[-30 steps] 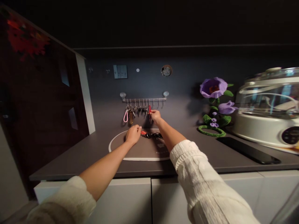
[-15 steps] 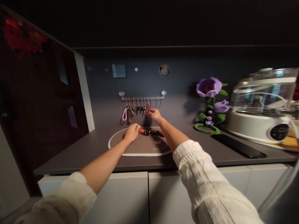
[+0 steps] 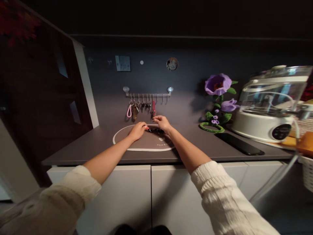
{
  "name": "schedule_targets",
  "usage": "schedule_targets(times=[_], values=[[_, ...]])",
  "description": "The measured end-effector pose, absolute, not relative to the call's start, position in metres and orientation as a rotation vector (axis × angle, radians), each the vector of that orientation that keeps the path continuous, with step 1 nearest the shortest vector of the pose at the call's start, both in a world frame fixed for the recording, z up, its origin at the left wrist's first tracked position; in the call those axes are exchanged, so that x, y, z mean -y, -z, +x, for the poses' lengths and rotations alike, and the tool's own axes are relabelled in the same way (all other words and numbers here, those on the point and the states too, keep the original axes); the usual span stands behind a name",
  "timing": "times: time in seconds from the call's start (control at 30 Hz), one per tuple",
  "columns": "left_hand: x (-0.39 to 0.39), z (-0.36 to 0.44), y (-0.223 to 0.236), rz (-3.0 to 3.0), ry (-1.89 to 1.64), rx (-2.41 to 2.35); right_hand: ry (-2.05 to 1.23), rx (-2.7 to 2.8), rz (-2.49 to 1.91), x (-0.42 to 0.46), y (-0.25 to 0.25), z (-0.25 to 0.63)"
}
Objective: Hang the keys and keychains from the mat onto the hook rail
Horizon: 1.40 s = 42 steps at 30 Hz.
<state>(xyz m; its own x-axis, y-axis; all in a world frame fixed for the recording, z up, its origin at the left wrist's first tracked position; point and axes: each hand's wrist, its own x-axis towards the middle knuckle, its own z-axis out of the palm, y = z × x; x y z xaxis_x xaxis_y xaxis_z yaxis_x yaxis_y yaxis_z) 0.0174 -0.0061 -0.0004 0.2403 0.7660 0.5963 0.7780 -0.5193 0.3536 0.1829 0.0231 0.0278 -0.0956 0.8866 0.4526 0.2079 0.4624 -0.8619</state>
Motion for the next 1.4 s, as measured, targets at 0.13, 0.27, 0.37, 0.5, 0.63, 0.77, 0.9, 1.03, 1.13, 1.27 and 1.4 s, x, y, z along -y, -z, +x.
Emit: schedule_targets(times=[0.13,0.27,0.37,0.5,0.63,0.77,0.9,1.03,1.13,1.27,1.4], values=[[0.007,0.017,0.001,-2.48,1.129,1.534,-0.516,1.871,-1.083,-0.013,-0.015,0.193],[0.006,0.017,0.002,-2.489,1.112,1.535,-0.292,2.046,-1.158,-0.009,-0.014,0.201],[0.004,0.017,0.002,-2.487,1.122,1.531,-0.173,2.137,-1.194,-0.012,-0.014,0.203],[0.004,0.018,0.001,-2.491,1.103,1.527,0.002,2.216,-1.257,-0.014,-0.014,0.201],[0.005,0.018,0.0,-2.492,1.082,1.524,0.124,2.263,-1.321,-0.014,-0.016,0.2],[0.004,0.017,-0.001,-2.479,1.096,1.517,0.148,2.279,-1.302,-0.016,-0.017,0.2],[0.003,0.017,-0.001,-2.476,1.077,1.524,0.145,2.262,-1.278,-0.019,-0.018,0.201],[0.004,0.018,-0.001,-2.477,1.071,1.503,0.132,2.241,-1.266,-0.02,-0.02,0.2],[0.004,0.018,-0.001,-2.468,1.079,1.489,0.117,2.22,-1.248,-0.019,-0.022,0.2],[0.005,0.019,-0.002,-2.446,1.07,1.464,0.044,2.181,-1.215,-0.017,-0.025,0.199],[0.008,0.02,-0.005,-2.417,1.08,1.464,-0.043,2.133,-1.157,-0.013,-0.028,0.198]])
